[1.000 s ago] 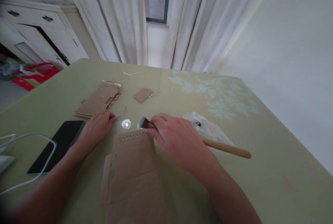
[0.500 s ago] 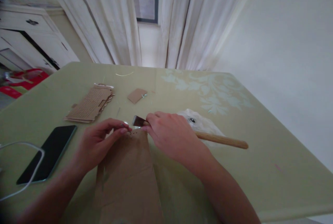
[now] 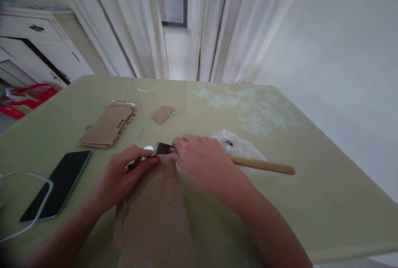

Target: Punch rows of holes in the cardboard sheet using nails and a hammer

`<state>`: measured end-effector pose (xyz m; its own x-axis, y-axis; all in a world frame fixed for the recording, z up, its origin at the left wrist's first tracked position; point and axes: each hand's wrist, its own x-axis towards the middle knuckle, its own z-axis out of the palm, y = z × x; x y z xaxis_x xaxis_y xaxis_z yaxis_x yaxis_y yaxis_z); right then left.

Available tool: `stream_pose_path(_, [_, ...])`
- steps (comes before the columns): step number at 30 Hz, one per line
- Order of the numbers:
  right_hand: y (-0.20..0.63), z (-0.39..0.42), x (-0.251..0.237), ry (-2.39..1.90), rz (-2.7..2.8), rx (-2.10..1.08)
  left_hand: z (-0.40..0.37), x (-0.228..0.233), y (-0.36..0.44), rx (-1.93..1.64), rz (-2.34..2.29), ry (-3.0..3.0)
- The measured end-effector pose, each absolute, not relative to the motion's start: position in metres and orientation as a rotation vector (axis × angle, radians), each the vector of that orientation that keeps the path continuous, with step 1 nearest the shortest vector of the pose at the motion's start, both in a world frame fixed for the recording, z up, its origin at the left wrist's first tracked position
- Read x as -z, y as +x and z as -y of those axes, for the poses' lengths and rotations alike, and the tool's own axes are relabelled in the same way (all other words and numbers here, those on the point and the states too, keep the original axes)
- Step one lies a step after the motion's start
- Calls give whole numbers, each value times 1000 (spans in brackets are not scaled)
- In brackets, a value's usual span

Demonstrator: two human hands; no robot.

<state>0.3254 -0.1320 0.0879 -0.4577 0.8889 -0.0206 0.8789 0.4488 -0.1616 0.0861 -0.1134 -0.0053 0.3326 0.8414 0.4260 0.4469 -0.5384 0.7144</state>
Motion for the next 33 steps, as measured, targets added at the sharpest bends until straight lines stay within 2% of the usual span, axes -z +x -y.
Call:
stream_pose_path(8, [325,131,-89,-1546,2449,-251,115,6,87,-1090,-1146,2161])
stream_pose_path(14, [324,136,-91,-1264,2127,-275,115,8,86,-1098,-1127,2176])
stream_pose_path(26, [321,142,-90,-1223,2132,-241,116,7,89,-1112,-1049,2215])
stream_pose_path(33, [316,146,-93,-1421,2380,-343,116,5,89,-1077,-1057,2233])
